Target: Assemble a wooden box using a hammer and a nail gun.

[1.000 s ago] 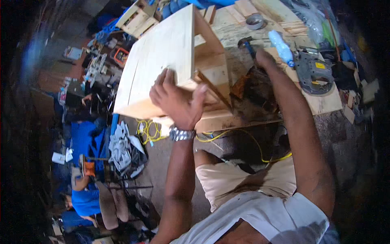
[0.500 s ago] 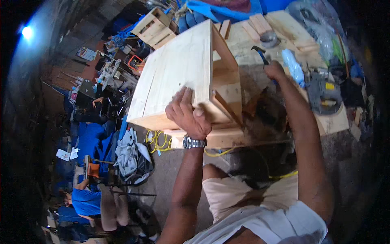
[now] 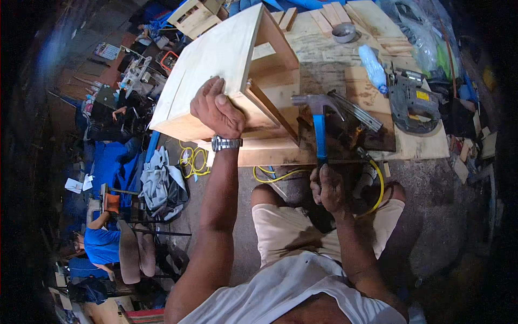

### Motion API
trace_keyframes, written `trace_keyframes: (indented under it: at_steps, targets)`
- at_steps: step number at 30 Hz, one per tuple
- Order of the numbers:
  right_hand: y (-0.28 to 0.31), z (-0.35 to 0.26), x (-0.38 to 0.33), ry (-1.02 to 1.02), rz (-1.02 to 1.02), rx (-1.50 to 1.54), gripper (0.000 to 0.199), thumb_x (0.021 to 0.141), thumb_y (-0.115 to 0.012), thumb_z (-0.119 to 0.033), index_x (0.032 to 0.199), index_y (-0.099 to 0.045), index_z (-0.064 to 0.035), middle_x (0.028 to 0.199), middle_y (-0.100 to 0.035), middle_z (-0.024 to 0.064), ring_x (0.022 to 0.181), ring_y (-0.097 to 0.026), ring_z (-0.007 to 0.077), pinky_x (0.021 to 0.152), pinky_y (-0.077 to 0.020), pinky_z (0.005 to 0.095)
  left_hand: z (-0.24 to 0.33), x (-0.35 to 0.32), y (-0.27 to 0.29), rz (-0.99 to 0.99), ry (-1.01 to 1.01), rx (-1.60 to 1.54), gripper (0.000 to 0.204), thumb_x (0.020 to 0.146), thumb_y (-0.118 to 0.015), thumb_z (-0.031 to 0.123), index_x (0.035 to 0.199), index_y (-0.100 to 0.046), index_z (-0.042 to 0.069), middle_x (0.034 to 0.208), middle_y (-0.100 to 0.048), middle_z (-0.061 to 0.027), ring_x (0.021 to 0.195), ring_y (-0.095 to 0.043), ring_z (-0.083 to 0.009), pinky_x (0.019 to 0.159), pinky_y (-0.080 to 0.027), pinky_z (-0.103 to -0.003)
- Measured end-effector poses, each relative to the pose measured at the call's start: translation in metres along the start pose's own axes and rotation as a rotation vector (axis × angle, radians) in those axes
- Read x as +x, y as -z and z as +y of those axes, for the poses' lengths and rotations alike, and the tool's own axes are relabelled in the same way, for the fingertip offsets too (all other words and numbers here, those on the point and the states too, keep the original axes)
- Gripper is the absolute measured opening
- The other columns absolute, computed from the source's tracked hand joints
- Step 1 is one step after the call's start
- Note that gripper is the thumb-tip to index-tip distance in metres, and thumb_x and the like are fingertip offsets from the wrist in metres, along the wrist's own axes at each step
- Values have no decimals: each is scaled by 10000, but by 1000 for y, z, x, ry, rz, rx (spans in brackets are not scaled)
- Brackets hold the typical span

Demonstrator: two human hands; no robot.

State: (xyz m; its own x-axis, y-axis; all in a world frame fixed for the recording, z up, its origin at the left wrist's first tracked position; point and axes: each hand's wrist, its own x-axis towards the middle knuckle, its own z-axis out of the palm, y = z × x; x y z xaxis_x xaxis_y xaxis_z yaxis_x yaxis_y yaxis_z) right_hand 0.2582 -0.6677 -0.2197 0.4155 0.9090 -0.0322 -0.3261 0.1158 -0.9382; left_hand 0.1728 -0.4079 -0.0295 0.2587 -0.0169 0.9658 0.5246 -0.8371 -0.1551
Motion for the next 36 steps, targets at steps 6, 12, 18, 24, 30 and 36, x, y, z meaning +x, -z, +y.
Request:
trace_keyframes:
  at_steps: [6,12,18,24,30,36]
  targets:
    - [7,-90,6,588,112,754,619,959,-427,-694,870,-527,-90,550,-438,-4,361,-385,114,354,-371,277,-7,-1,10,40,-1,4,474,1041,-322,318,1003,-702,37,1017,-720,-131,955,-640,-278,894,-377,-415]
    - [-54,0,34,517,239,288,497,1003,-425,-553,824,-565,-112,508,-445,13,408,-460,171,424,-408,340,7,-4,-7,66,19,-35,429,1021,-343,290,992,-693,44,1009,-719,-125,930,-640,-283,889,-375,-417]
    - [-28,-46,21,76,113,329,539,991,-445,-633,923,-527,-105,584,-493,10,389,-423,127,370,-382,284,-14,-10,11,58,-1,14,431,1021,-349,306,987,-690,45,1005,-721,-130,911,-623,-267,885,-365,-408]
    - [-39,-45,21,720,216,339,610,983,-401,-671,865,-553,-92,554,-479,11,379,-446,146,372,-392,313,-2,-5,-3,94,23,-33,441,1029,-342,310,990,-689,42,1013,-720,-126,917,-614,-268,891,-361,-409]
    - [-56,-14,21,94,62,-56,631,981,-387,-684,829,-542,-92,533,-432,11,376,-435,142,374,-391,283,-14,-12,6,85,19,-25,400,1021,-357,292,1005,-673,48,1015,-719,-120,952,-633,-269,918,-361,-421]
    - [-32,-87,12,382,285,831,630,974,-359,-707,849,-519,-110,534,-432,7,368,-376,127,362,-375,278,-14,-8,12,86,6,-13,380,1014,-362,280,997,-663,46,1013,-717,-125,932,-636,-263,915,-358,-411]
